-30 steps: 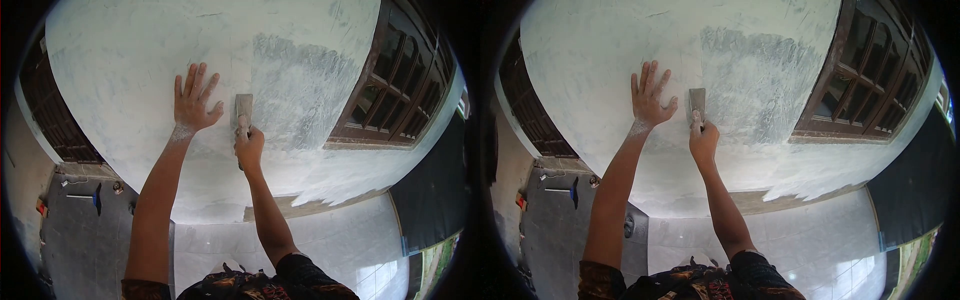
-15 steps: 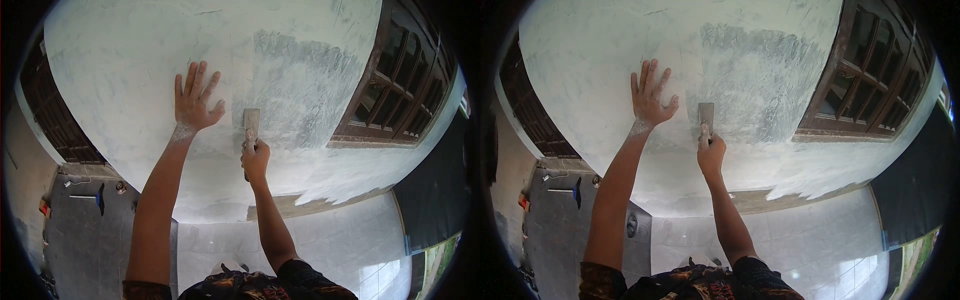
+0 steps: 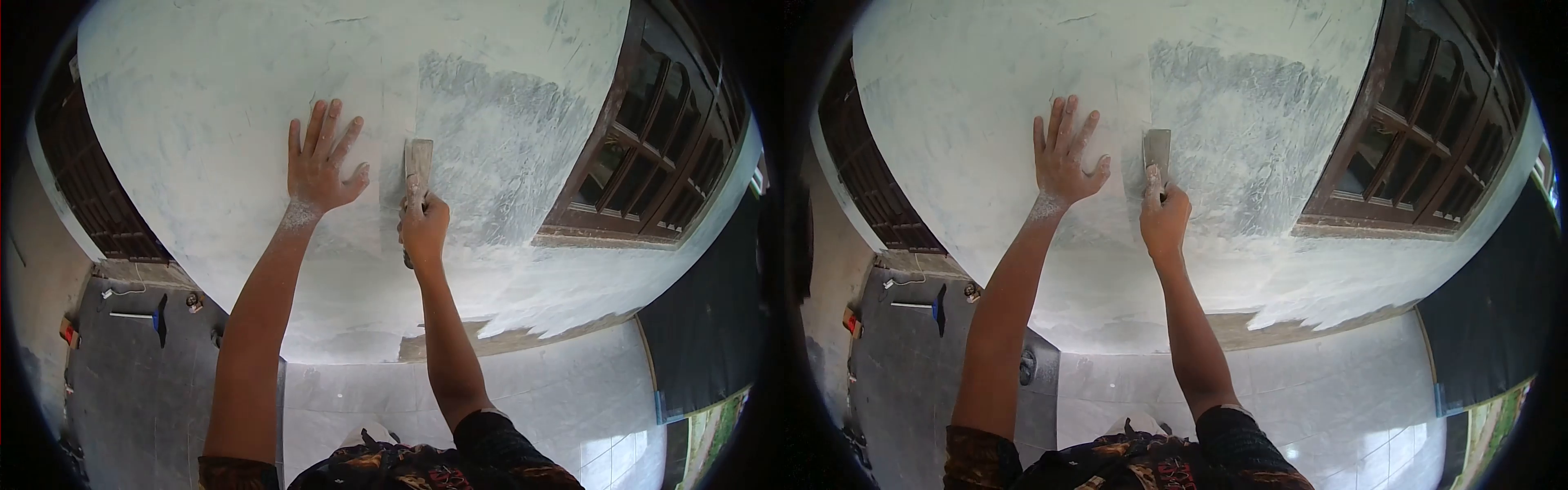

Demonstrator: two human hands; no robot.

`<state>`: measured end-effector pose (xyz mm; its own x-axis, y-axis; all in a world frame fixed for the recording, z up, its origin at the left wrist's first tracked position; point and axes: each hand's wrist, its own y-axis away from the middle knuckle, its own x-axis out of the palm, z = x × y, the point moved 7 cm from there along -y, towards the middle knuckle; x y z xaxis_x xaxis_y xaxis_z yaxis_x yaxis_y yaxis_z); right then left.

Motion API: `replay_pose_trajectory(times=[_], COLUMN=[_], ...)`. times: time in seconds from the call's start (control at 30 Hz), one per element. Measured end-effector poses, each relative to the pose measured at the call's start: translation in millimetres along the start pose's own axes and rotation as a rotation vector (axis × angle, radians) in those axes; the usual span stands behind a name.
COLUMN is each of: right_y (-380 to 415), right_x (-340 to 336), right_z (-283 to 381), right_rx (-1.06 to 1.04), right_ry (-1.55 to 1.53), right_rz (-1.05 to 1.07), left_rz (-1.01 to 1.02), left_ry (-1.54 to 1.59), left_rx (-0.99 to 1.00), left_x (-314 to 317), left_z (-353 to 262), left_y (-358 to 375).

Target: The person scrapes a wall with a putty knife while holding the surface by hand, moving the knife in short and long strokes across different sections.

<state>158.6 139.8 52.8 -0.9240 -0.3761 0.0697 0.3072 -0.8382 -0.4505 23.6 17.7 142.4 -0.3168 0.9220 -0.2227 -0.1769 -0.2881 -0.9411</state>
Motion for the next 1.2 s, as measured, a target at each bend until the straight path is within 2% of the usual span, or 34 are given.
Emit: replay_pose_trajectory(times=[0.03, 0.07, 0.13, 0.17, 0.2, 0.27, 0.37, 0.47, 0.6, 0.67, 0.8, 0.87, 0.9, 0.97, 1.1, 1.17, 1.2], right_y=[0, 5, 28, 36, 31, 21, 4, 24, 26, 8, 21, 40, 31, 12, 12, 31, 29], right_x=[-1, -3, -9, -11, -10, -9, -3, -6, -4, 2, 3, -1, 1, 3, 5, 0, 1], right_z=[-4, -5, -30, -43, -43, -31, -15, -18, -24, -1, -20, -26, -26, -12, -6, -29, -35], right_rx=[-0.101, -0.106, 0.149, 0.180, 0.176, -0.008, -0.020, 0.071, 0.139, -0.059, -0.053, 0.196, 0.191, -0.038, -0.009, 0.119, 0.116], right_ry=[0.029, 0.027, 0.078, 0.097, 0.096, 0.143, 0.162, 0.081, 0.127, 0.108, 0.133, 0.085, 0.085, 0.154, 0.121, 0.136, 0.135], right_rz=[-0.014, -0.014, 0.032, 0.024, 0.024, 0.014, 0.030, 0.033, 0.026, 0.022, 0.028, 0.039, 0.037, 0.013, 0.026, 0.038, 0.041], left_rz=[0.004, 0.003, -0.001, -0.001, -0.005, -0.006, -0.008, 0.001, -0.005, 0.012, -0.006, -0.010, -0.016, -0.007, 0.001, -0.008, -0.010], left_ry=[-0.002, -0.003, -0.004, -0.005, -0.007, -0.011, 0.004, -0.001, 0.017, 0.009, 0.014, 0.026, 0.026, 0.017, 0.005, 0.023, 0.020], left_rx=[-0.002, -0.005, -0.004, -0.003, -0.002, 0.001, -0.003, -0.007, -0.009, -0.017, -0.010, -0.002, 0.000, 0.000, -0.011, -0.003, -0.004], left_x=[0, 1, 1, 0, 0, 1, 0, 1, 1, 0, 0, 0, 1, 1, 1, 0, 0], left_z=[0, 0, -1, -1, 0, -1, -1, 0, -1, 0, 0, 0, 1, 0, 1, 0, 0], left_y=[0, -1, -2, -2, -3, -2, -2, -2, -1, -2, -1, -2, -4, -1, -2, -2, -1])
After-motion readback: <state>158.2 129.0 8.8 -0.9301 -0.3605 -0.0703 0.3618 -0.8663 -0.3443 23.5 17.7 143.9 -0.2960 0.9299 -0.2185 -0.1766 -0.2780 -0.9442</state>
